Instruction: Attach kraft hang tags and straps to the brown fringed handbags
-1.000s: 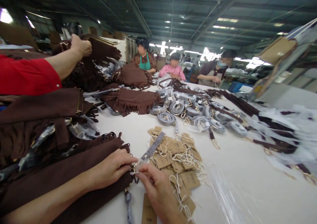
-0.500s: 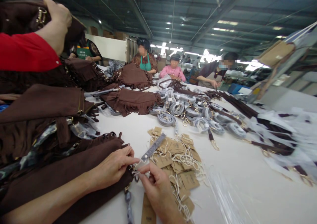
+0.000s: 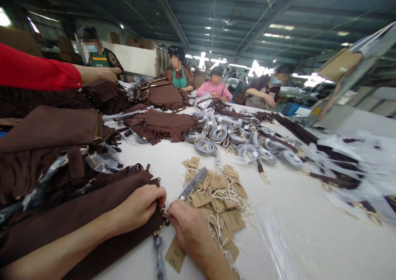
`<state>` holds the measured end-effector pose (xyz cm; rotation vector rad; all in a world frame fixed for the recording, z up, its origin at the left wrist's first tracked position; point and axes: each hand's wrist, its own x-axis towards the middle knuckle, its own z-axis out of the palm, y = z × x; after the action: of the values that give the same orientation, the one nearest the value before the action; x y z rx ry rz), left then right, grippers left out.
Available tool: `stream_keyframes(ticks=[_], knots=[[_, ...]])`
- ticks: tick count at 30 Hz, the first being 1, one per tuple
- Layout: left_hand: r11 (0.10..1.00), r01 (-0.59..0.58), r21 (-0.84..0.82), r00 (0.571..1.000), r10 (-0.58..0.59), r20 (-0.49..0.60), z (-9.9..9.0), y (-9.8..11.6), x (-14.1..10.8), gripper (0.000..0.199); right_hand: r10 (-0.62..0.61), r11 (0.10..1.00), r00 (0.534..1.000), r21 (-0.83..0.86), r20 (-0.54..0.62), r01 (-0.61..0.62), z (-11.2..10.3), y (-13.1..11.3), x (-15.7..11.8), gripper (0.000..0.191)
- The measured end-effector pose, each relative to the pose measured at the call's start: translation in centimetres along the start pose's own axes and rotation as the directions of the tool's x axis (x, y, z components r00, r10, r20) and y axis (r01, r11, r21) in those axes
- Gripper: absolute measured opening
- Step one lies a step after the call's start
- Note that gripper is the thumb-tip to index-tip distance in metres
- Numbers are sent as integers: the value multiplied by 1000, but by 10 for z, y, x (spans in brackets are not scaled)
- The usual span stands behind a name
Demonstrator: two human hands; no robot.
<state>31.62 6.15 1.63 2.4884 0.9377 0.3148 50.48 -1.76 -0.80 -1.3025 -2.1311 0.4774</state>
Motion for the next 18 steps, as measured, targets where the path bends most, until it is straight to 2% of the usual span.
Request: stream_keyframes(ticks=[4,9,12,15,18], knots=[[1000,1,-30,999,0,43,-4,2,0,32,-25,999,997,-49,-69,22,7,5,-1,21],[1000,-7,-13,994,8,108,-10,5,-2,9,-45,995,985,-92,-164,30,14,10,-1,23],[999,34,-17,994,-32,104,-8,4,-3,4,-51,998,979,-39,-195,44,12,7,0,21],[999,44,-32,995,-42,86,-5,3,-3,3,-63,994,953,66,-295,86,7,1,1,19],[998,42,-47,995,-37,96,-5,3,-3,2,12,991,931,131,-365,39,3,-7,0,17]])
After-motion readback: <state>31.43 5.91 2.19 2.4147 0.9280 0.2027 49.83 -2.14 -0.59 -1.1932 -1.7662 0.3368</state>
